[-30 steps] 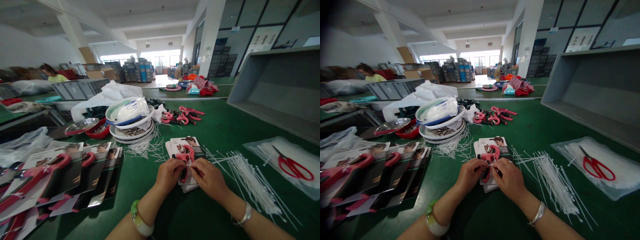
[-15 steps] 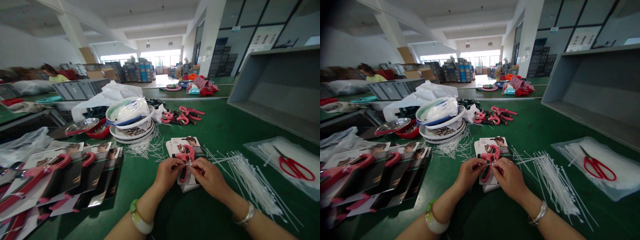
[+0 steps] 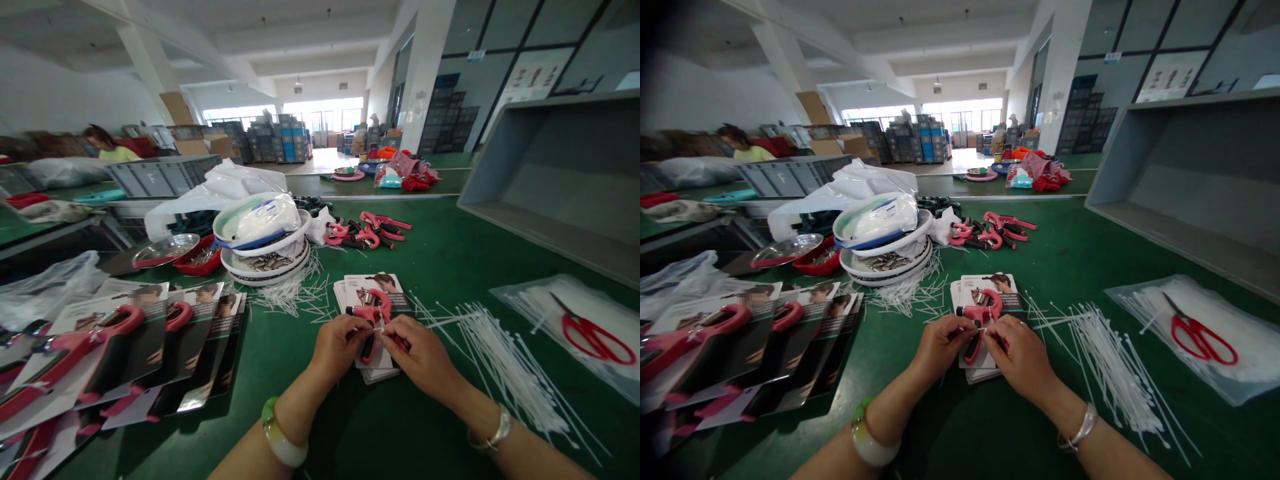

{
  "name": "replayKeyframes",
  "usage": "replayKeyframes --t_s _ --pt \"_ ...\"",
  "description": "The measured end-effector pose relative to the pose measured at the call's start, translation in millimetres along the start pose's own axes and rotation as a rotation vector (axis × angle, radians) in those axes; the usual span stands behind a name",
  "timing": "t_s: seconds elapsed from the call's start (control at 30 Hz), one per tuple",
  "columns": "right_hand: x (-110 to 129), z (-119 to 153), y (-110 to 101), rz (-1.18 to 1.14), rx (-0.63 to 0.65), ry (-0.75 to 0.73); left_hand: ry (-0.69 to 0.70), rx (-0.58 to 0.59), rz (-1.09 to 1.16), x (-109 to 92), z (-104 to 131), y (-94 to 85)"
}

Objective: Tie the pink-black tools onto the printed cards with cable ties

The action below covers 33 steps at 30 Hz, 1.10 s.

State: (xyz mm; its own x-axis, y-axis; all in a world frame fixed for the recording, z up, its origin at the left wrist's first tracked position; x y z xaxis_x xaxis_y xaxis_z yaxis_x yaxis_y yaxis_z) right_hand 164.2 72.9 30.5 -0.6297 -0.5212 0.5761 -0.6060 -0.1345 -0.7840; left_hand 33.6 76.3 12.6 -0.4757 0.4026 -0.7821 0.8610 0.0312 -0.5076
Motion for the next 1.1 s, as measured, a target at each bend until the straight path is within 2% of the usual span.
replayKeyframes --t_s 0.17,0.4,0.7,0.83,1.1 --pt "-0.2 -0.7 -0.3 -0.02 0.026 0.004 0.038 0.013 -0.001 -3.2 -0.3 -0.3" --pt "1.4 -2.0 -1.5 -0.021 0.019 -0.017 0.004 0.015 -0.023 -2.4 -1.3 -0.5" --pt "4.6 -4.8 -1.1 0.002 0.058 -0.027 0.037 0.024 -0.029 -6.2 -1.5 -1.0" --pt "2.8 -10.4 -1.3 -0.008 0.134 -0.019 0.051 0.025 -0.008 -7.1 -1.8 -1.3" --pt "1.5 -26.8 7.8 -0.137 0.405 -0.003 0.045 0.065 -0.004 -8.9 -4.4 0.6"
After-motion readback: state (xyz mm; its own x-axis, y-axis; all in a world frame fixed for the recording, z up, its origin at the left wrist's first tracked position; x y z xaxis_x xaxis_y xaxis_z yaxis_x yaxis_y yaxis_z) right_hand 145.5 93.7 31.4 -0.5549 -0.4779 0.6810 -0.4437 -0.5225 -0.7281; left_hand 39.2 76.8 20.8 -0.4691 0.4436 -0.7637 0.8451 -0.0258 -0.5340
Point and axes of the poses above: each hand's wrist, its own z-axis away from the middle knuckle, its own y-axis out of the palm, x = y × z, the point moved 9 cm from there along -z, towards the middle knuckle, and after that the axes turned 5 degrees about x, right-handed, at the moved point
